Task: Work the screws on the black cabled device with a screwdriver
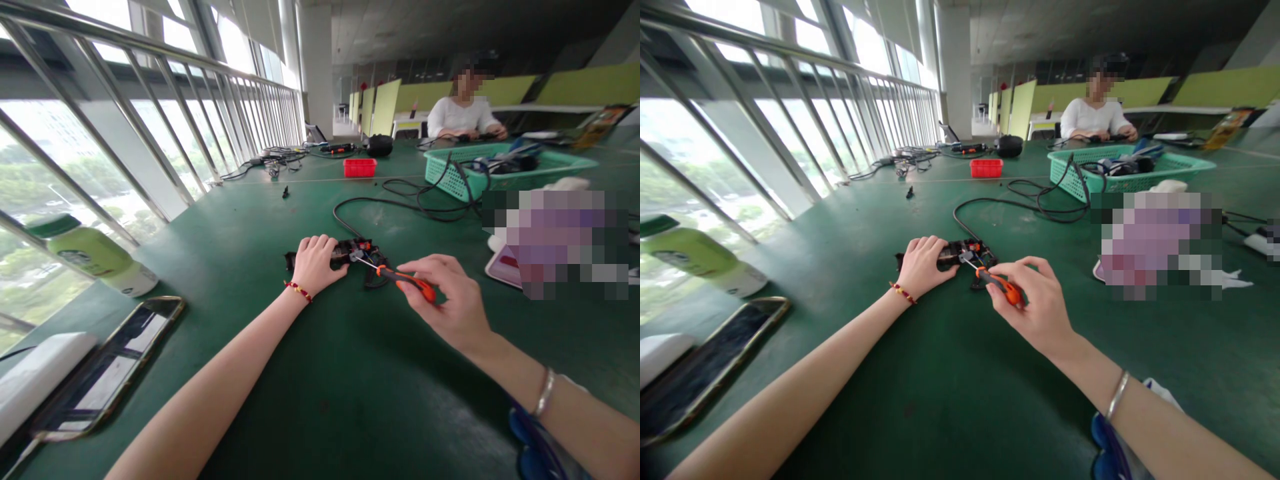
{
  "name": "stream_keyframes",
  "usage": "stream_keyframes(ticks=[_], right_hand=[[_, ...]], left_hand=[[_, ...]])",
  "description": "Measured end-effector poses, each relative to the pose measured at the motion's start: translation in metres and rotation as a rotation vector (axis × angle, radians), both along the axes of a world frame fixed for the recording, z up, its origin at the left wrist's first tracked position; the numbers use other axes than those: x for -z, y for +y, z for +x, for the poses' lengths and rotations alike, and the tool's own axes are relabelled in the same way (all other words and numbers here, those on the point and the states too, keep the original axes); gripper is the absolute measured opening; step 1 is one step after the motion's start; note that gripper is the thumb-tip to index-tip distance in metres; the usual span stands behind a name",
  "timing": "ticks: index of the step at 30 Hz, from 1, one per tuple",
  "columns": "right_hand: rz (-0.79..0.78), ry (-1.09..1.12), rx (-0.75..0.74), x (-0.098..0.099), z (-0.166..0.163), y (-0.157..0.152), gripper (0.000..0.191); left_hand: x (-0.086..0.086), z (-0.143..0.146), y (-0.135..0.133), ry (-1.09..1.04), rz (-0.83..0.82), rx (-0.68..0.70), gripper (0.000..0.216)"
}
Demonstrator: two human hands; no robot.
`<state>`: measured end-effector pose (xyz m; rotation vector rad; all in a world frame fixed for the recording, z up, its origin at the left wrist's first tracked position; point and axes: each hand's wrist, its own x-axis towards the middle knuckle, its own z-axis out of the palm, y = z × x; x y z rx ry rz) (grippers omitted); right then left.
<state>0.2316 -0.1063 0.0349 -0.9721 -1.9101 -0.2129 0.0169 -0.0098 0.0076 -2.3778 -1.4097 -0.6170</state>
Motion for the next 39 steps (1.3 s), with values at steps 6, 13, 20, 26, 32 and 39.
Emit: stream_keyframes(ticks=[6,13,20,26,32,39], right_hand=[[0.017,0.064,0.015,0.0003,-0.0004,0.0013,0.037],[-0.079,-0.002,0.023,0.0015,-0.0018,0.0009,0.015],[0.031,0.092,0.018,0.0031,-0.0017,0.0015,0.041],[-0.079,0.03,0.071,0.0037,-0.0037,-0.0001,0.013],[-0.026,0.083,0.05,0.003,-0.0046,0.0004,0.034],[-0.079,0.037,0.058,0.0021,-0.0059,0.0007,0.012]], left_hand=[[0.0003,-0.0012,0.0007,0.006,0.006,-0.039,0.032],[0.0029,-0.0027,0.0042,-0.032,-0.031,-0.011,0.034],[0.0048,-0.0036,0.0056,-0.035,-0.046,0.003,0.036],[0.0054,-0.0038,0.006,-0.046,-0.057,0.005,0.034],[0.0053,-0.004,0.0068,-0.043,-0.046,0.013,0.035],[0.0062,-0.0041,0.0088,-0.045,-0.04,0.024,0.036]])
